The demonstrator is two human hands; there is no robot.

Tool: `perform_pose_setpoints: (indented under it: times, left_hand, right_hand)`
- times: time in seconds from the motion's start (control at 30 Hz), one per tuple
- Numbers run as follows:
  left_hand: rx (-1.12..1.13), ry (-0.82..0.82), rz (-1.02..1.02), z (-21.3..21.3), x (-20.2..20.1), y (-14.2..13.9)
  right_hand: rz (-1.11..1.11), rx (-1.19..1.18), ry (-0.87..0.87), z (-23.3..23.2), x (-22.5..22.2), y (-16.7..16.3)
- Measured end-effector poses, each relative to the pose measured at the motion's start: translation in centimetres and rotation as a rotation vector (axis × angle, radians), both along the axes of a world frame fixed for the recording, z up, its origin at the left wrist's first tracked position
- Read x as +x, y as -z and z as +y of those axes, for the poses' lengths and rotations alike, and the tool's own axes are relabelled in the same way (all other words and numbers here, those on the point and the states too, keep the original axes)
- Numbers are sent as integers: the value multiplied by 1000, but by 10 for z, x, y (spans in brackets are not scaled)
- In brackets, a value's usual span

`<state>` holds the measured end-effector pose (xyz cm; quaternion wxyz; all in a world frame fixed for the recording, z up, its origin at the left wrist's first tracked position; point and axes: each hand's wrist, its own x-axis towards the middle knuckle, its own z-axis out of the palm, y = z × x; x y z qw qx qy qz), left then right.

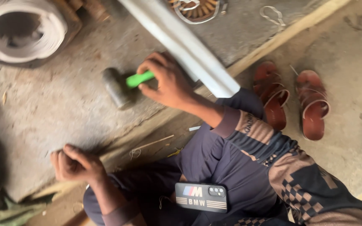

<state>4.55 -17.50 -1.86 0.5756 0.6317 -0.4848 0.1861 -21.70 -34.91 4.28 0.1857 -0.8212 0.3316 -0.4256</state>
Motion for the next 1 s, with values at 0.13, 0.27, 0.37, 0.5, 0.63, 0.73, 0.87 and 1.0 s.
perform_pose_setpoints:
  times: [0.13,0.27,0.37,0.5,0.63,0.73,0.87,1.0]
  left_hand:
    - [26,-40,2,1,-1,1]
    - [-2,-28,-26,0,6,10]
    - [-22,-40,-44,-2,16,20]
    - [-34,-44,-40,-2,27,33]
    - [-35,-58,-37,-1,30,39]
    - [-65,-49,-50,-3,31,40]
    - [-78,-44,-54,-6,33,41]
    - [-85,-42,-55,-6,34,44]
  right_hand:
    - [-12,0,2,-1,-1,3]
    - [-19,11,-3,-1,-3,4]
    - [-1,41,-18,-1,-2,3]
    - [-6,54,-23,0,-2,0]
    - [-13,65,-23,1,-4,-3]
    - [-7,60,-27,1,-3,-5]
    - [4,62,-29,0,-2,-7]
    - [-5,67,-31,1,-2,-9]
